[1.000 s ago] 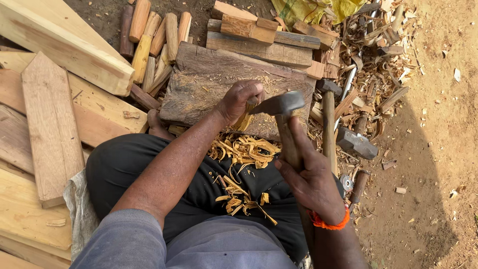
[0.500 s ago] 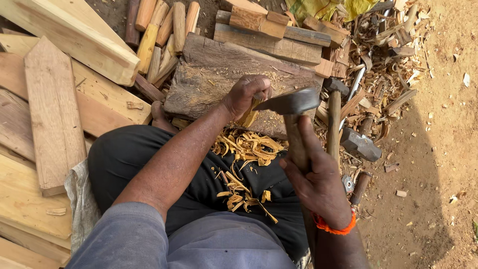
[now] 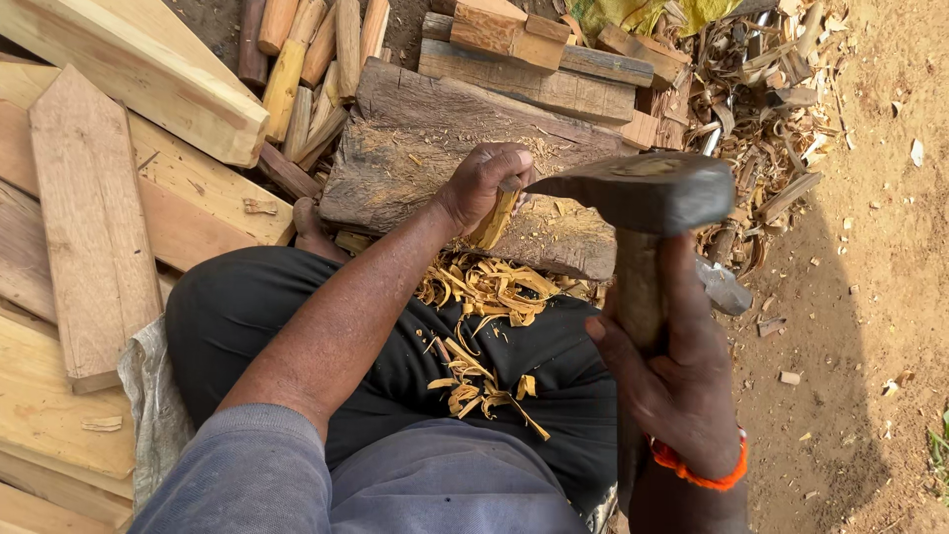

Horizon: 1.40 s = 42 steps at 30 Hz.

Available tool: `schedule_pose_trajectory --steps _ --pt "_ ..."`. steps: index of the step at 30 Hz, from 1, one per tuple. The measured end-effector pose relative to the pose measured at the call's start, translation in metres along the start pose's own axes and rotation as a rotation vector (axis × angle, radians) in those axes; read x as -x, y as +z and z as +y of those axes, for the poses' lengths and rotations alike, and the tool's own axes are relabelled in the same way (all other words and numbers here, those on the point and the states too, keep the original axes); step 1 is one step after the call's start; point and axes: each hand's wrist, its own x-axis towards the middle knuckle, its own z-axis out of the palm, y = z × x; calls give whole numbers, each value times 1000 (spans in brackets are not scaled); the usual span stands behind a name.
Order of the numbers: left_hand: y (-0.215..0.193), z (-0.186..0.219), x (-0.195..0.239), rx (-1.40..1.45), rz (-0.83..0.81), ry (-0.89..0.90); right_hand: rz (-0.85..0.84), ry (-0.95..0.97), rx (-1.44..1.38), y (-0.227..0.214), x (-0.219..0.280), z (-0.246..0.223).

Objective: The person sits on the ground and uses a hammer and chisel to carve a small piece of wood held in their left hand. They repeatedly strike the chisel to remove wood shavings, shaping the piece.

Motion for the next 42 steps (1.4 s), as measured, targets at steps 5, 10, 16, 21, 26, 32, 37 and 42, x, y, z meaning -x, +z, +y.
schedule_pose_trajectory --steps 5,10,16,21,26,32,37,42 --pt "2 1 1 21 -33 64 -91 -54 140 15 -16 3" --pt "2 0 3 11 -6 94 -136 -20 239 22 -19 16" --pt "1 0 0 56 -9 39 7 32 -61 3 4 6" --pt "2 3 0 19 7 62 -173 29 219 33 -18 23" --pt "-2 -6 -2 0 -18 103 -82 96 213 20 -3 8" --pt "0 -6 -2 19 -14 102 -116 23 260 27 -9 4" --pt "-1 -1 1 -10 8 130 -206 -33 233 39 -21 27" --pt "-2 -3 -1 21 -31 151 -88 3 144 21 7 15"
